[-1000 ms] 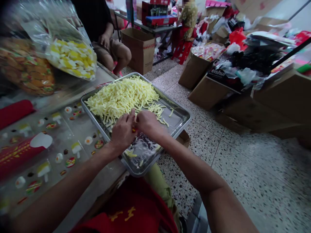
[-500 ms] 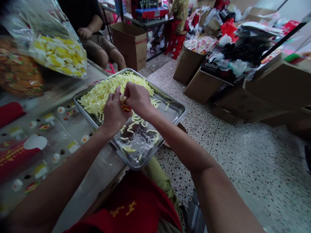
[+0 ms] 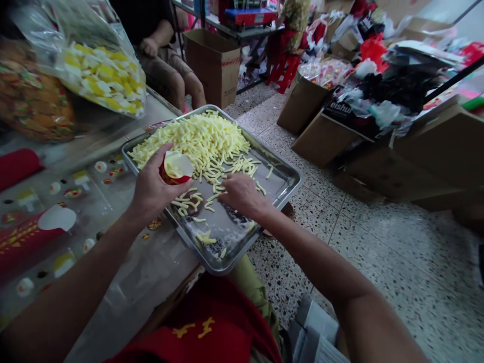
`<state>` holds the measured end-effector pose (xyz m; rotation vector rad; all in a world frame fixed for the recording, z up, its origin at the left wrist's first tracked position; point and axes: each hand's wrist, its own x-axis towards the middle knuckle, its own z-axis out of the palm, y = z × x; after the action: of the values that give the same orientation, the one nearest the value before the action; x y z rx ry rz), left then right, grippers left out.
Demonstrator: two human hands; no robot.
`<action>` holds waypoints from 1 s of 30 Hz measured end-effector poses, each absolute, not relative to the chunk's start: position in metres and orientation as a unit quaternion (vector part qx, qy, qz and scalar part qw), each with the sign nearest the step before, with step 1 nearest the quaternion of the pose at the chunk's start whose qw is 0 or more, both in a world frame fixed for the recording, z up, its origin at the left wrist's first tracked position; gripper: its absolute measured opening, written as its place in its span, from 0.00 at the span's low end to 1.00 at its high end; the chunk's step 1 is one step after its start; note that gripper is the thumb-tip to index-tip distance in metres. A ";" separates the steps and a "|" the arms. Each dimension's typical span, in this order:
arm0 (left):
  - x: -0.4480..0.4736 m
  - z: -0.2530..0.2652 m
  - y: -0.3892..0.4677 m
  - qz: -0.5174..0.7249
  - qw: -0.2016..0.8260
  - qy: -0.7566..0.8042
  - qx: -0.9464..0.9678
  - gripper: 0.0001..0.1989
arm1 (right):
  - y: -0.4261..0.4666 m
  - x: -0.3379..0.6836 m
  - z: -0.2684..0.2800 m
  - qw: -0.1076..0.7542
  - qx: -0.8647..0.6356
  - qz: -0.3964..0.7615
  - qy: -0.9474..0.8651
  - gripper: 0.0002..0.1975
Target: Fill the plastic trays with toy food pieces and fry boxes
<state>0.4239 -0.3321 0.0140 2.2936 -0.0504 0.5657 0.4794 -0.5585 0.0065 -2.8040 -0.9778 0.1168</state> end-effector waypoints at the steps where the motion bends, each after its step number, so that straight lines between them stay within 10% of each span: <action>1: 0.420 0.017 -0.330 0.221 0.378 -0.021 0.899 0.44 | -0.555 0.476 -0.001 0.054 -0.943 0.040 -0.327 0.09; 22: 0.361 0.010 -0.306 0.088 0.293 -0.013 0.952 0.44 | -0.526 0.419 -0.028 0.150 -0.923 0.007 -0.355 0.06; 30: 0.353 0.013 -0.296 0.076 0.301 0.010 0.951 0.45 | -0.556 0.450 -0.008 0.390 -0.902 0.027 -0.182 0.06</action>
<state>0.3534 -0.2956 0.0135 2.5217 0.0258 0.2011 0.4502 -0.5565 -0.0082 -2.2920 -0.4627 0.0682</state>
